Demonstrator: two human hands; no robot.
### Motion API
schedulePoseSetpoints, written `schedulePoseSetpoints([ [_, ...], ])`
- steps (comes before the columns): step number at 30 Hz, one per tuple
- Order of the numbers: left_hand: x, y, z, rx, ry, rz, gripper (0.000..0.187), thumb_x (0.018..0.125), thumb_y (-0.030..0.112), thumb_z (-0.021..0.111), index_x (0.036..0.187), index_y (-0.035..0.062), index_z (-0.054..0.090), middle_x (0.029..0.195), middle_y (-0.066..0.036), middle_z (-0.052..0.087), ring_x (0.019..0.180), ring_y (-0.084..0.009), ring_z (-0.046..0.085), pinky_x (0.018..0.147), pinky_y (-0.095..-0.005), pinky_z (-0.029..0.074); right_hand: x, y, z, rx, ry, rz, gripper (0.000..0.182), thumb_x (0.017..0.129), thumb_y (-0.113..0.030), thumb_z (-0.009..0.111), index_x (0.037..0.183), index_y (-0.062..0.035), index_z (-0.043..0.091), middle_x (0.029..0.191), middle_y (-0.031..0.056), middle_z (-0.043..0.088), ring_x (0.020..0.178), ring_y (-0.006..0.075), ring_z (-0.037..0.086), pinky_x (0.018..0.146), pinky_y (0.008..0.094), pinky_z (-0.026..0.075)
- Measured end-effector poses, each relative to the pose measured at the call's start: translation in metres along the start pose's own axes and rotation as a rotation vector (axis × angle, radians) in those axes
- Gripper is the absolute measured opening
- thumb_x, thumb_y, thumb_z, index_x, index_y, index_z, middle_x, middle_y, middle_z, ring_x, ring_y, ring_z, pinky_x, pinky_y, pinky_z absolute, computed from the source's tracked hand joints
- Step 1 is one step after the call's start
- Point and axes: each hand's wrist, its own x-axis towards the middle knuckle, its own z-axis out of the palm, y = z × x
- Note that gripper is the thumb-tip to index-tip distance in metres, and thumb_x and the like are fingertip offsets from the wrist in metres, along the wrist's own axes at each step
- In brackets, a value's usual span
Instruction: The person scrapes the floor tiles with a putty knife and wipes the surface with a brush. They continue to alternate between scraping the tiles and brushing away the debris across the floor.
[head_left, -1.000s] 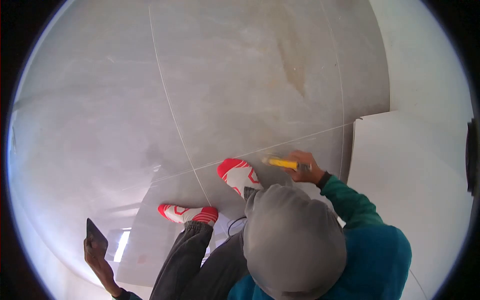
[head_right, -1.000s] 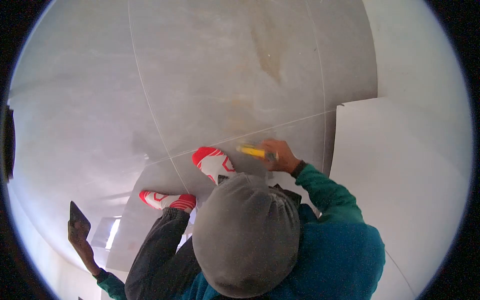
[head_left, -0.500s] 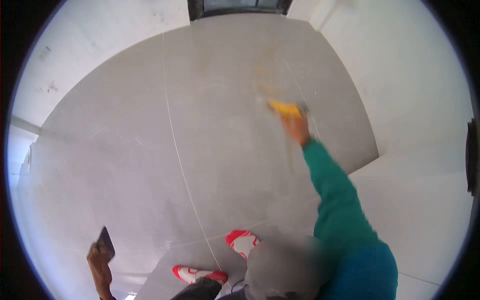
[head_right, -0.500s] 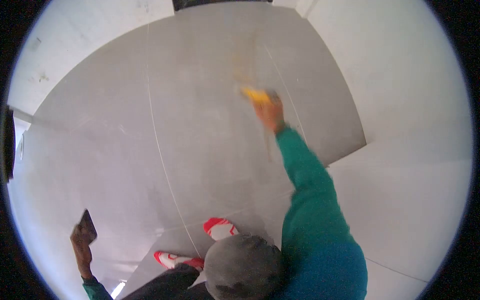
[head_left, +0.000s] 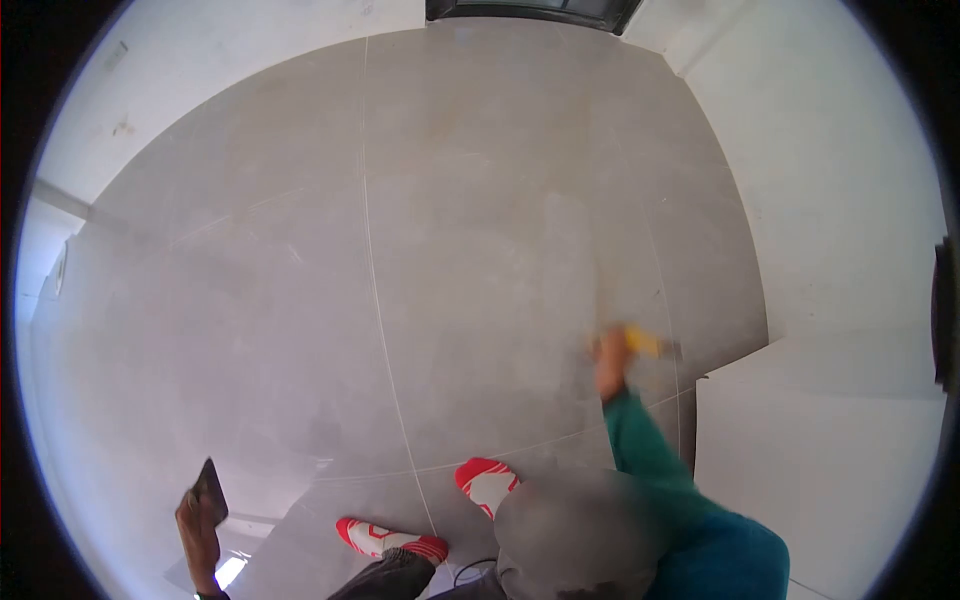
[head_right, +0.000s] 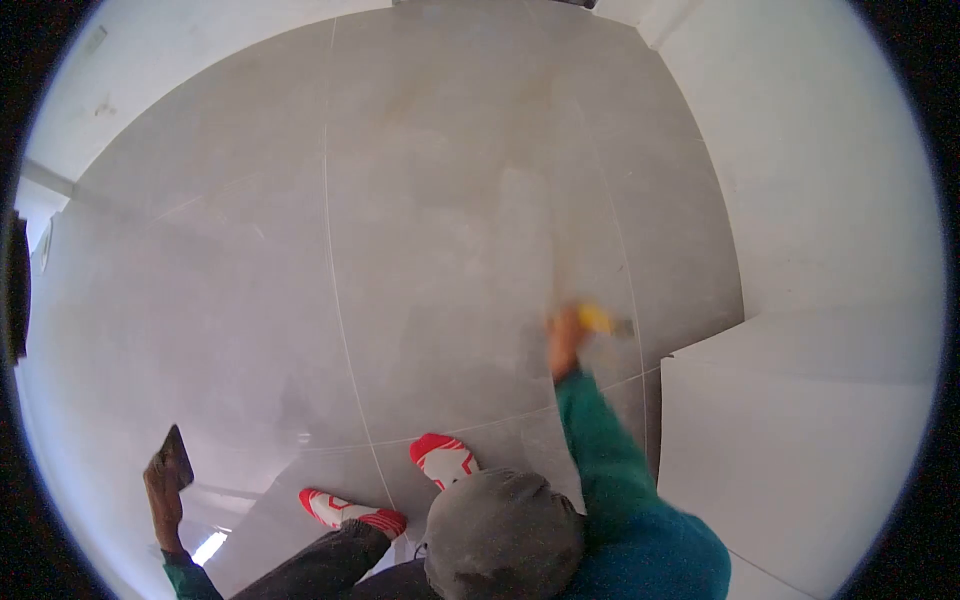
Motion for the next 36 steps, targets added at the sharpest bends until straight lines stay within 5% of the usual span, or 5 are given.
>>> schedulePoseSetpoints([
  [5,0.004,0.048,-0.016,0.173,0.033,0.129,0.032,0.088,0.021,0.037,0.094,-0.007,0.052,0.084,-0.02,0.052,0.074,-0.0328,0.05,0.067,-0.0376,0.041,0.152,-0.142,0.216,-0.299,-0.041,-0.372,0.016,0.075,-0.019,0.056,0.079,-0.0039,0.053,0.077,0.0149,0.061,0.069,0.0279,0.06,0.054,0.0388,0.044],
  [17,-0.038,-0.026,-0.024,0.022,-0.003,-0.27,0.041,0.089,0.032,0.041,0.091,-0.0081,0.049,0.076,-0.017,0.051,0.069,-0.0213,0.043,0.063,-0.035,0.04,-0.13,-0.118,-0.009,-1.31,-1.037,-0.24,0.032,0.073,-0.017,0.064,0.099,-0.0006,0.057,0.097,0.0145,0.057,0.086,0.0256,0.057,0.075,0.0361,0.044],
  [19,-0.039,-0.042,-0.031,0.036,-0.003,-0.31,0.044,0.089,0.033,0.041,0.101,-0.0083,0.051,0.084,-0.017,0.055,0.075,-0.0225,0.048,0.068,-0.0348,0.042,-0.096,-0.09,-0.018,-1.258,-1.173,-0.815,0.036,0.075,-0.021,0.06,0.104,-0.0005,0.054,0.1,0.0174,0.058,0.089,0.0328,0.056,0.079,0.0385,0.044],
  [26,-0.013,0.013,-0.031,0.031,-0.011,-0.106,0.037,0.09,0.026,0.042,0.104,-0.0063,0.052,0.09,-0.014,0.056,0.081,-0.0183,0.05,0.073,-0.0306,0.041,0.175,-0.164,0.25,-1.406,-0.396,-1.539,0.031,0.083,-0.036,0.052,0.079,-0.006,0.058,0.07,0.0132,0.061,0.061,0.0317,0.058,0.051,0.0386,0.045],
  [36,-0.021,0.024,-0.032,0.117,0.006,-0.238,0.042,0.09,0.034,0.044,0.102,-0.005,0.054,0.082,-0.011,0.057,0.076,-0.0181,0.05,0.071,-0.0283,0.041,-0.289,0.006,0.14,-0.711,-1.704,-0.3,0.031,0.067,-0.015,0.062,0.096,-0.0082,0.053,0.082,0.0134,0.058,0.078,0.0316,0.057,0.066,0.0406,0.046],
])
